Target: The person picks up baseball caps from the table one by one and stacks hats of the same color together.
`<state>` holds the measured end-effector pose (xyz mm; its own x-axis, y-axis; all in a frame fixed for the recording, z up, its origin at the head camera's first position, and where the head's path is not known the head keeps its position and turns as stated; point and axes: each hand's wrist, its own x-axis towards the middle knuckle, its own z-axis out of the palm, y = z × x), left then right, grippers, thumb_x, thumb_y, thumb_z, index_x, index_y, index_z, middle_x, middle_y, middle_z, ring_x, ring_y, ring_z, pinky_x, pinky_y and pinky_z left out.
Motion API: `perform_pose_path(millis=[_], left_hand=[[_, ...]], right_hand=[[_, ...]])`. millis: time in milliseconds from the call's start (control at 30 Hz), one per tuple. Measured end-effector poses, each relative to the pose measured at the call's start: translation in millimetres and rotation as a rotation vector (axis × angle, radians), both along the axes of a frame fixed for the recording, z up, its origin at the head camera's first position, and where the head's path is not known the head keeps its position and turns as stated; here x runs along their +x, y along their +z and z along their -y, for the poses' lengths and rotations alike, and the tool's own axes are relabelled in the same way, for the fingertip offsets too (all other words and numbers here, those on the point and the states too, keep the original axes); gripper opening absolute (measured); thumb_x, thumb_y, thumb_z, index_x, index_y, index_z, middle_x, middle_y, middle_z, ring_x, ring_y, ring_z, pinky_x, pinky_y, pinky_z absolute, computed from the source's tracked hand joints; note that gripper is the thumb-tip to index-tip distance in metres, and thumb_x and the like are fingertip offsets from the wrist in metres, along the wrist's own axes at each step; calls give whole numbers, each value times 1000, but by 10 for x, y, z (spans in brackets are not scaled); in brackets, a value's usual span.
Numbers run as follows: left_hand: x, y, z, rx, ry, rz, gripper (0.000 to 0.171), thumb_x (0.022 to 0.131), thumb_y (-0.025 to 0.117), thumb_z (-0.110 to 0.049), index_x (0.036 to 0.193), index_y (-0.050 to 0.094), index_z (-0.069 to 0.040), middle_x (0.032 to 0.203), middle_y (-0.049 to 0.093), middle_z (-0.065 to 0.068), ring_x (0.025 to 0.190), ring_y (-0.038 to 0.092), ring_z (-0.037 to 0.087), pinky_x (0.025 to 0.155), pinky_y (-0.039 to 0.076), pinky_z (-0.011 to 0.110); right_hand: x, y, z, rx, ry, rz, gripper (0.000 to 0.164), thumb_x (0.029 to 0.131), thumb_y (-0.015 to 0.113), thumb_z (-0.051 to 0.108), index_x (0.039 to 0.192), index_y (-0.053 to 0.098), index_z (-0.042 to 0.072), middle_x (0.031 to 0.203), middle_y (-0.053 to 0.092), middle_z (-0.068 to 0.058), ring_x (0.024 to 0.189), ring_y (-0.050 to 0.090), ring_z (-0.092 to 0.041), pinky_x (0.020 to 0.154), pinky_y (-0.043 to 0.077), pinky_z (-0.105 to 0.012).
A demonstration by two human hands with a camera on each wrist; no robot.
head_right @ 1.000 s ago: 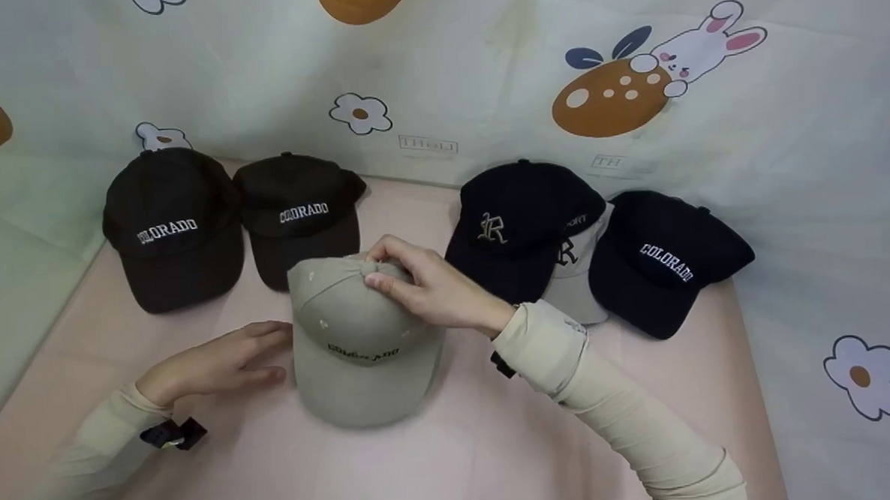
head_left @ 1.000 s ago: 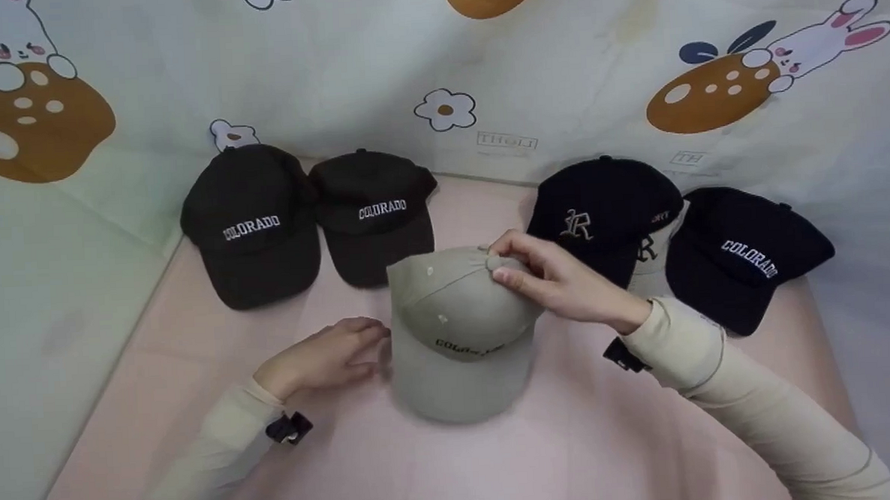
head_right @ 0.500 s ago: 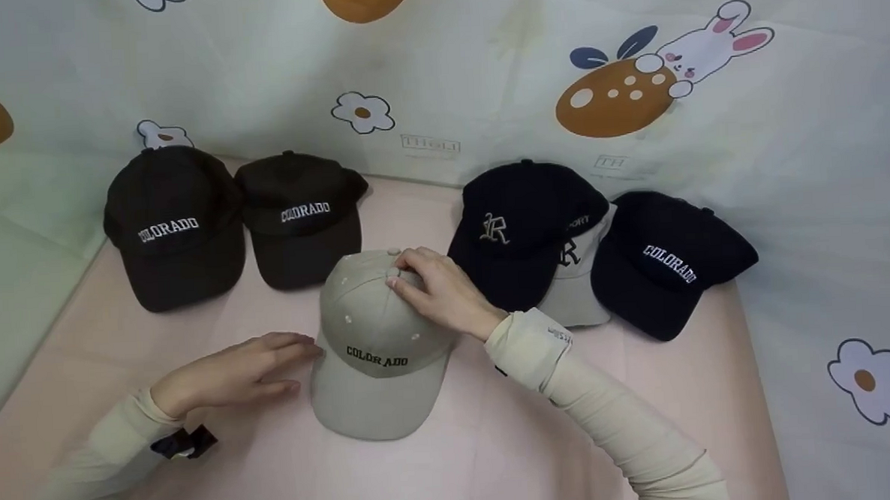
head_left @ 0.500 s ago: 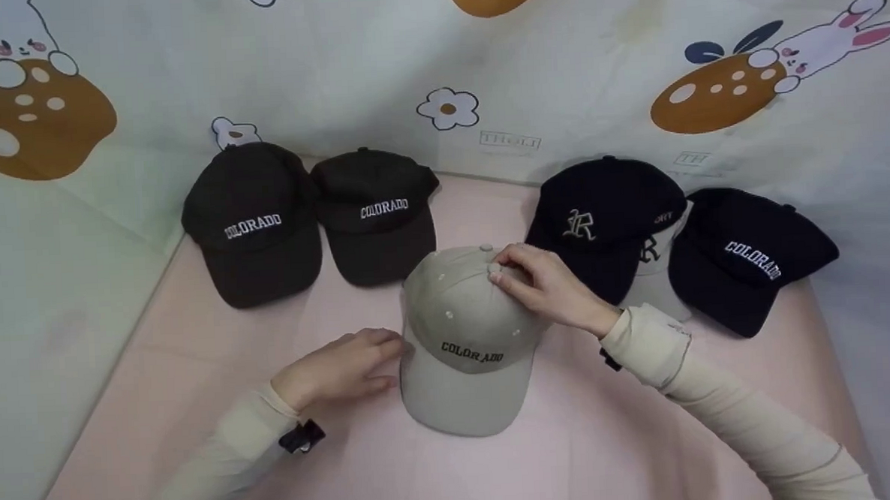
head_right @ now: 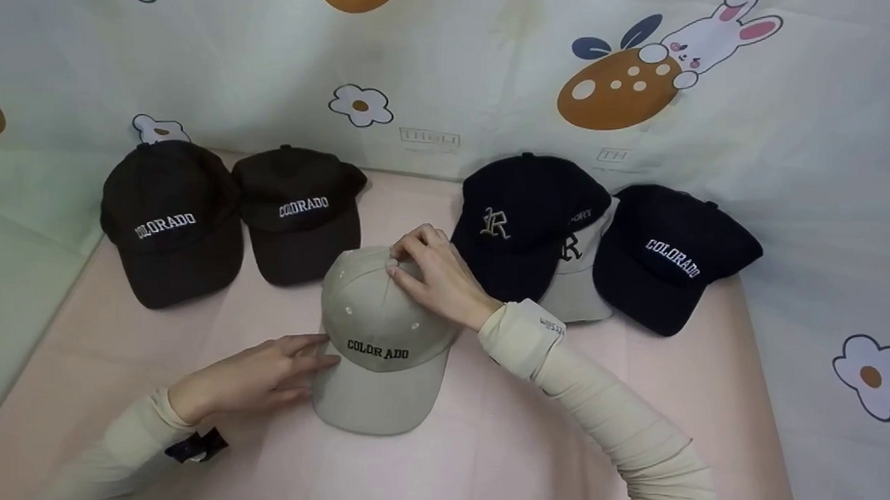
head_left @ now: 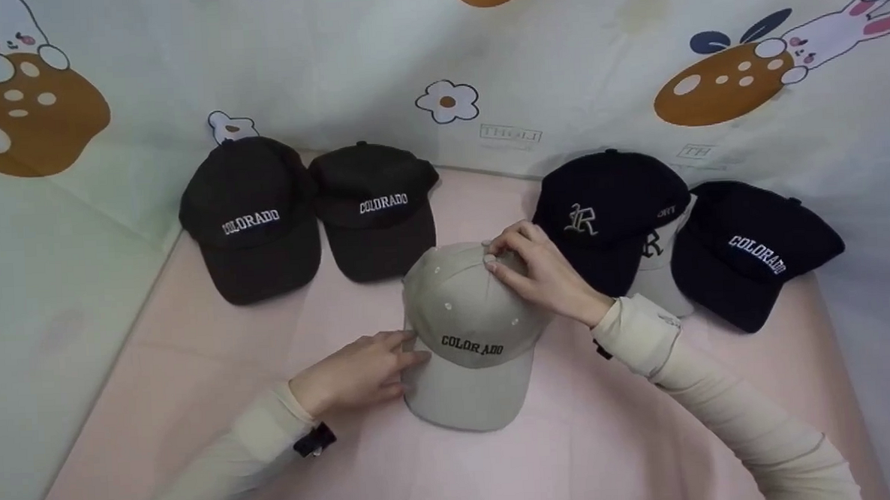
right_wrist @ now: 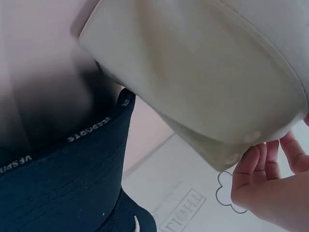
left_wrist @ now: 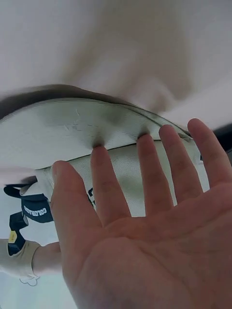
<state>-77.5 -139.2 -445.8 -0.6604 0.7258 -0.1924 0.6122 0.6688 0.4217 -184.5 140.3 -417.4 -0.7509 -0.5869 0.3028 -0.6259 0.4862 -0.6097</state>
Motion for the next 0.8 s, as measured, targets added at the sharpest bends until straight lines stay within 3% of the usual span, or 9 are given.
perform_pose_path(millis=[233, 433, 800], left_hand=[[-6, 2, -52, 9, -33, -71, 36, 90, 68, -18, 122, 63, -3, 125, 51, 30, 112, 56, 39, 85, 49, 50], [-15, 3, -69, 10, -32, -68, 34, 90, 68, -19, 119, 65, -3, 123, 53, 30, 107, 59, 38, 83, 50, 49], [-32, 0, -101, 14, -23, -74, 27, 90, 68, -21, 111, 68, -4, 111, 59, 21, 88, 63, 31, 73, 52, 47]], right_hand=[[-40, 55, -211, -4, -22, 4, 14, 92, 66, 14, 103, 65, 4, 105, 56, -6, 95, 51, -25, 83, 41, -36], [-146, 96, -522, 17, -111, 8, 14, 91, 64, 6, 104, 65, 1, 105, 57, -9, 94, 51, -23, 79, 41, -35], [-312, 161, -1079, 64, -237, -58, 13, 86, 65, -5, 98, 65, -4, 102, 58, -19, 92, 50, -30, 77, 37, -38]])
